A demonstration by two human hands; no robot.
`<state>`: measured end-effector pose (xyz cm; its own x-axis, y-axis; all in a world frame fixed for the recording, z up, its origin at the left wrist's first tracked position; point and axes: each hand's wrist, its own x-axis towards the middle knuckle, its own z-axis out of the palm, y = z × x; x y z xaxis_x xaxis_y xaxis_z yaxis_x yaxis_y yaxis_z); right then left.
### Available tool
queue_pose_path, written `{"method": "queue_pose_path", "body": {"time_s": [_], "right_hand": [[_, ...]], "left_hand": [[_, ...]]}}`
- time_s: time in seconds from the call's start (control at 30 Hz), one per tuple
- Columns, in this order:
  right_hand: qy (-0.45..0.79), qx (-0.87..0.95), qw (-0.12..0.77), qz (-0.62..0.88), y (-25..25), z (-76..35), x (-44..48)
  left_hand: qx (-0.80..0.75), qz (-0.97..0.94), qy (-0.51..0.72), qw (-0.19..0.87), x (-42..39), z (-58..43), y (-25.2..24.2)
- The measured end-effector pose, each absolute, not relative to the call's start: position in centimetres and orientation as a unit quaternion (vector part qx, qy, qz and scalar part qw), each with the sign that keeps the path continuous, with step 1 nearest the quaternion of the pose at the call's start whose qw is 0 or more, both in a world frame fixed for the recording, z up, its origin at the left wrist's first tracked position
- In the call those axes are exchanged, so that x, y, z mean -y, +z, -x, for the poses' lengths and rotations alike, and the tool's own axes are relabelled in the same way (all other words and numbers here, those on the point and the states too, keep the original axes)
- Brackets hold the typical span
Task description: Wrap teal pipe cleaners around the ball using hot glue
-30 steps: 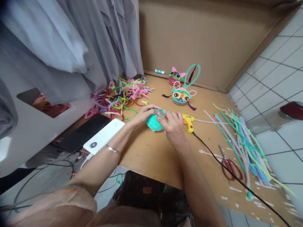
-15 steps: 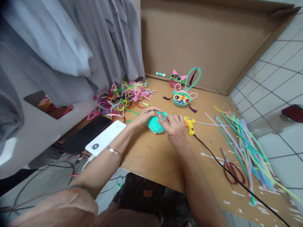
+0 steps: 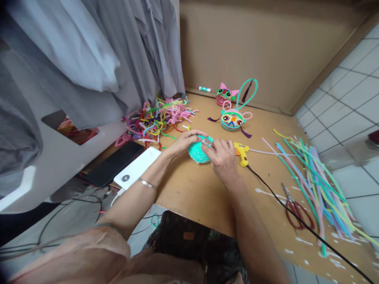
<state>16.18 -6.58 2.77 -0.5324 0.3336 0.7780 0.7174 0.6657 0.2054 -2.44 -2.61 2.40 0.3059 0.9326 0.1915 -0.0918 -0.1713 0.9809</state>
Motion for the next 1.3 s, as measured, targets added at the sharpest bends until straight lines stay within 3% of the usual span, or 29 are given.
{"method": "queue_pose_path", "body": {"time_s": [0.77,1.3], "right_hand": [[-0.304,0.827,0.353,0.315,2.7,-16.3,6.7],[-0.316,0.825,0.357,0.303,2.9,-15.9,6.7]], "left_hand": [[-0.333,-0.667,0.426,0.513,2.6,3.4,2.5],[-0.384,-0.588,0.502,0.505,2.5,1.9,2.1]]}}
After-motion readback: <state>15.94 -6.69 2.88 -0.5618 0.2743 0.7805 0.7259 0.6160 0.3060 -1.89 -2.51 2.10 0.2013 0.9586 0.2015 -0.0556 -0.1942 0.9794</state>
